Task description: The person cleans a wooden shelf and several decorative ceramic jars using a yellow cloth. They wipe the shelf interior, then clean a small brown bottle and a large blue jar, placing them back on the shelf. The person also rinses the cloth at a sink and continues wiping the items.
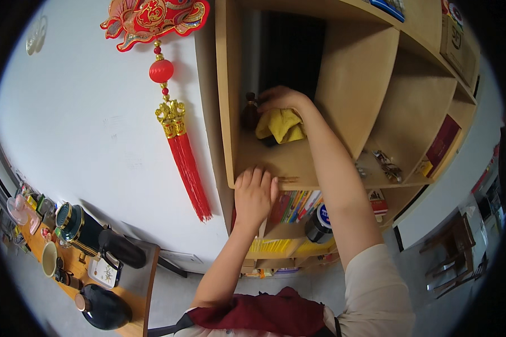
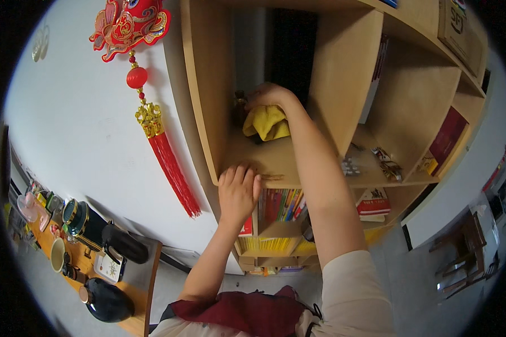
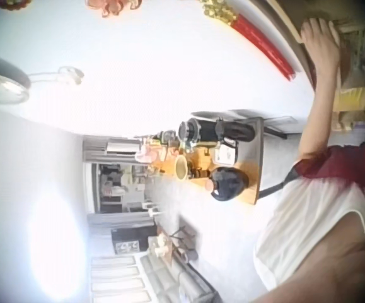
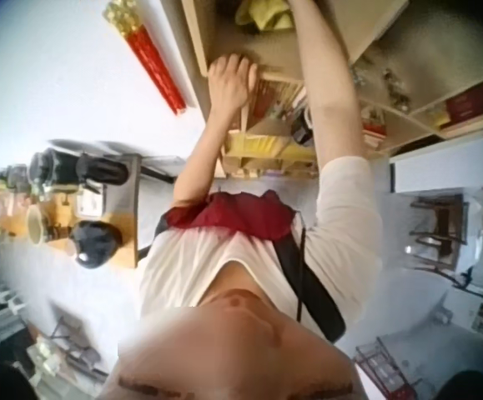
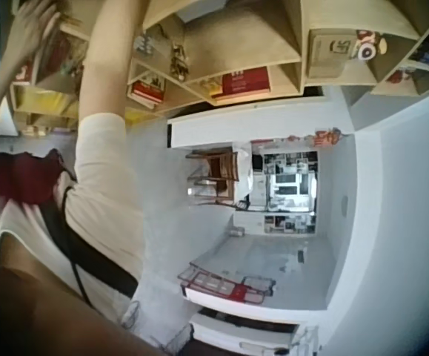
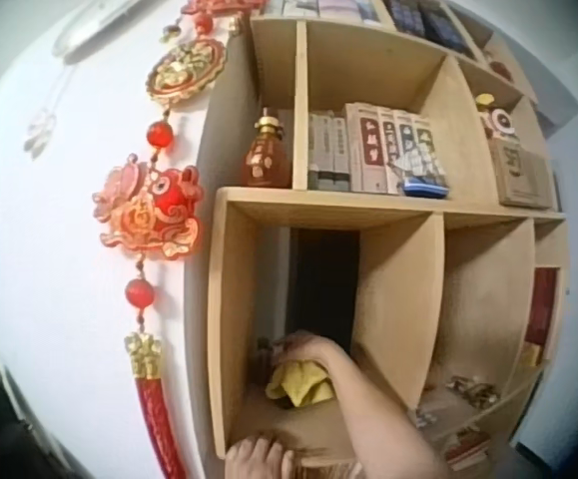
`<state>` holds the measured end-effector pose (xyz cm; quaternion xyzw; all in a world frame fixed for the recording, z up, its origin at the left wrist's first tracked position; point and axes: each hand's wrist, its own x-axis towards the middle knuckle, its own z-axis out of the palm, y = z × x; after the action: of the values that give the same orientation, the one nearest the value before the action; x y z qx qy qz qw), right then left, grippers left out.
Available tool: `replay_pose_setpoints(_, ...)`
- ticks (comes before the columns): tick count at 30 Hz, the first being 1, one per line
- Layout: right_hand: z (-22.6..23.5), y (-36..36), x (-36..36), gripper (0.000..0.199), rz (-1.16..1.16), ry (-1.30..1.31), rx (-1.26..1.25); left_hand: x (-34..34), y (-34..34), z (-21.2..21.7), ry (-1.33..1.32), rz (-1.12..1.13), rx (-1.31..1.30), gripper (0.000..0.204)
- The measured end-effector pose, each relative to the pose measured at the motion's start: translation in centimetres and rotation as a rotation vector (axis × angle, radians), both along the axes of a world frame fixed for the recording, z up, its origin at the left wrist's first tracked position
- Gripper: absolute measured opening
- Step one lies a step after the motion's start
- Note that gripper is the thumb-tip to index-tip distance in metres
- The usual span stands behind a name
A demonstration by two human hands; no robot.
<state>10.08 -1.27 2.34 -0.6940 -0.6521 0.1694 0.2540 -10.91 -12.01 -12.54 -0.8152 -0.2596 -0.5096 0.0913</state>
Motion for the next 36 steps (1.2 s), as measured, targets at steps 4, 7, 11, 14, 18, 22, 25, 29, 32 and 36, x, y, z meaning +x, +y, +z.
replay_pose_setpoints(4,1.2,-7.4,-4.1,0.037,-0.096,0.097,0.293,-0.2,0.3,0.0,-0.041,-0.015,0.037,0.017)
replay_pose_setpoints(7,0.0,-14.7,-7.2,0.027,0.088,0.228,0.536,-1.9,0.2,0.0,-0.033,-0.211,-0.049,0.013)
replay_pose_setpoints(11,-4.5,-23.9,-11.4,0.017,0.162,0.576,0.292,-8.1,-3.5,-2.2,-0.235,-0.427,0.017,0.023)
replay_pose_setpoints(14,-12.2,-27.9,-11.0,0.016,0.214,0.616,-0.007,-14.1,-7.6,-9.3,-0.150,-0.323,-0.131,0.029)
replay_pose_setpoints(18,-25.2,-31.9,-11.9,0.021,-0.093,0.838,-0.433,-23.8,-14.7,-17.8,-0.111,0.033,-0.490,0.032)
replay_pose_setpoints(22,-37.6,-31.2,-17.7,0.031,-0.248,1.232,-0.689,-34.5,-24.6,-22.5,-0.224,0.466,-0.702,0.028)
replay_pose_setpoints(25,-40.6,-29.1,-25.8,0.039,-0.115,1.572,-0.844,-40.6,-30.8,-22.9,-0.265,0.747,-0.742,0.024)
replay_pose_setpoints(29,-43.4,-24.4,-37.4,0.050,0.183,1.453,-0.810,-46.0,-34.1,-22.0,-0.310,0.956,-0.693,0.023)
replay_pose_setpoints(32,-42.3,-21.0,-47.2,0.046,0.219,1.262,-0.677,-50.5,-34.6,-23.1,-0.394,1.051,-0.700,0.023)
replay_pose_setpoints(36,-43.0,-16.5,-56.6,0.041,0.278,1.085,-0.425,-57.4,-33.4,-25.7,-0.612,0.973,-0.786,0.027)
